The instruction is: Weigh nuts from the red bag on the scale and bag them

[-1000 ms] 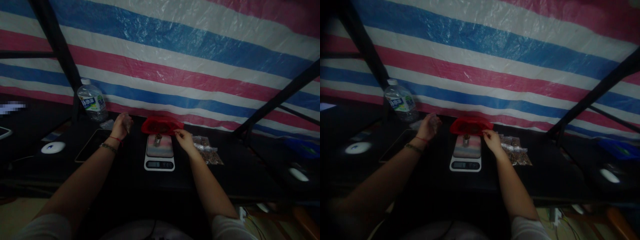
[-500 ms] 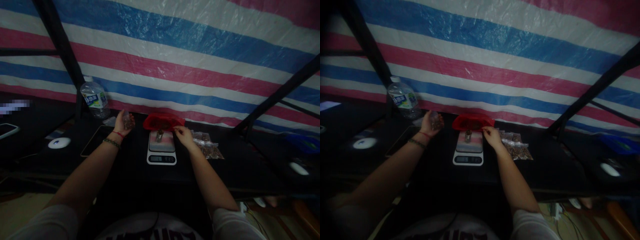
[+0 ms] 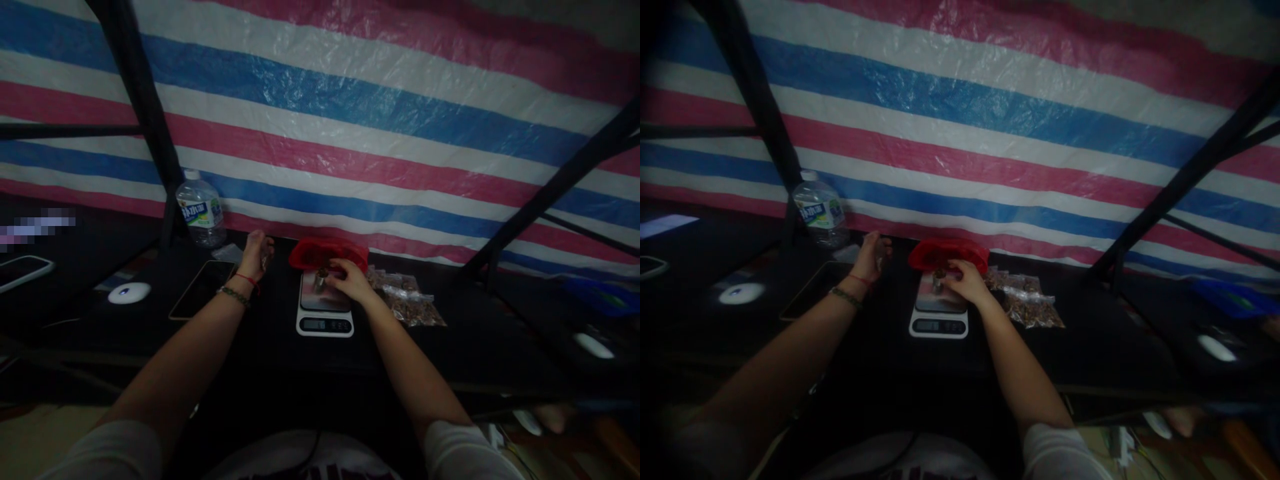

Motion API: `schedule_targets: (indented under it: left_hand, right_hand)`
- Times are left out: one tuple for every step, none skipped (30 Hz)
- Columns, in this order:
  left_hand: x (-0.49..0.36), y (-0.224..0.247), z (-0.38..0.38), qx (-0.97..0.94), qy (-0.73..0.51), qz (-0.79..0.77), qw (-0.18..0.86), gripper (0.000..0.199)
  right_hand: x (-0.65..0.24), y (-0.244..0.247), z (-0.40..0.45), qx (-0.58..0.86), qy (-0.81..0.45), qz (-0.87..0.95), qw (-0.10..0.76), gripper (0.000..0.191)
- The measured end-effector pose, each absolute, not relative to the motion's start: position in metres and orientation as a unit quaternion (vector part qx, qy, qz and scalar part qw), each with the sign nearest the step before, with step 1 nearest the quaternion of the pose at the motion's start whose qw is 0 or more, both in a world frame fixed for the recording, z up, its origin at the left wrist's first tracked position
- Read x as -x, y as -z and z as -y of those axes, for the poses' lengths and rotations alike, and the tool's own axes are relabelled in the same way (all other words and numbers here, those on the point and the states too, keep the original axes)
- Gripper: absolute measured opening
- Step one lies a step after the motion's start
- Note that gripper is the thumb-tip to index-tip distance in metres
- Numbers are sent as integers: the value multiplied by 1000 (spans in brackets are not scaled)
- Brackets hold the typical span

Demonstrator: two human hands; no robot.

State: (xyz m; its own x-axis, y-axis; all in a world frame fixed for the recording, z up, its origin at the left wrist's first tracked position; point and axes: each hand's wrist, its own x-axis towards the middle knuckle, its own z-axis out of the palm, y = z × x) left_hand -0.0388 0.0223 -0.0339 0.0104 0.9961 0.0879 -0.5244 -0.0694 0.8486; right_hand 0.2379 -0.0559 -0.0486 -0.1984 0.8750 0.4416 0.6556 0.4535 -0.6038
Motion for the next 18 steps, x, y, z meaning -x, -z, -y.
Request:
schedule_targets:
  left_hand:
    - [35, 33, -18, -393, -636, -293, 596, 52]
    - [31, 33, -14, -414, -641, -270, 587, 54]
    - [27, 34, -10, -435, -640, -246, 583, 55]
    - [22, 35, -6, -461, -629, -223, 585, 56]
    - [17, 37, -3, -487, -613, -203, 587, 57]
    - [13, 39, 0, -514, -596, -186, 588, 57]
    - [9, 41, 3, -541, -580, -174, 584, 58]
    - [6, 44, 4, -569, -565, -167, 574, 58]
    - [4, 46, 5, -597, -550, -167, 560, 59]
    - [2, 48, 5, -627, -534, -173, 540, 58]
    - [2, 50, 5, -659, -517, -185, 513, 57]
    - [3, 51, 5, -691, -499, -202, 483, 55]
    - [4, 52, 4, -720, -479, -223, 450, 53]
    - [5, 52, 4, -745, -459, -244, 418, 50]
    - [6, 52, 5, -765, -438, -265, 390, 49]
    - [6, 51, 5, -781, -419, -282, 366, 48]
    - [6, 51, 6, -793, -401, -298, 349, 48]
    - [6, 50, 8, -803, -383, -312, 335, 48]
  right_hand:
    - [-235, 48, 55, 505, -135, 766, 375, 51]
    - [-232, 47, 54, 506, -128, 771, 366, 51]
    - [-230, 47, 53, 506, -122, 775, 358, 51]
    - [-229, 47, 51, 506, -118, 779, 352, 50]
    - [-227, 48, 50, 504, -115, 782, 347, 48]
    - [-226, 48, 49, 502, -112, 786, 344, 45]
    - [-226, 49, 48, 499, -110, 788, 344, 42]
    - [-225, 49, 47, 496, -108, 789, 345, 37]
    - [-224, 50, 46, 493, -106, 791, 347, 33]
    - [-224, 50, 46, 490, -104, 791, 351, 30]
    - [-224, 51, 47, 488, -105, 790, 356, 27]
    - [-224, 51, 47, 488, -110, 786, 362, 27]
    - [-224, 51, 48, 490, -121, 780, 370, 27]
    - [-224, 51, 49, 494, -138, 770, 380, 28]
    - [-225, 51, 49, 496, -159, 758, 392, 30]
    - [-225, 50, 50, 497, -182, 745, 406, 30]
    - [-225, 49, 51, 495, -204, 732, 422, 31]
    - [-224, 48, 51, 490, -224, 720, 438, 32]
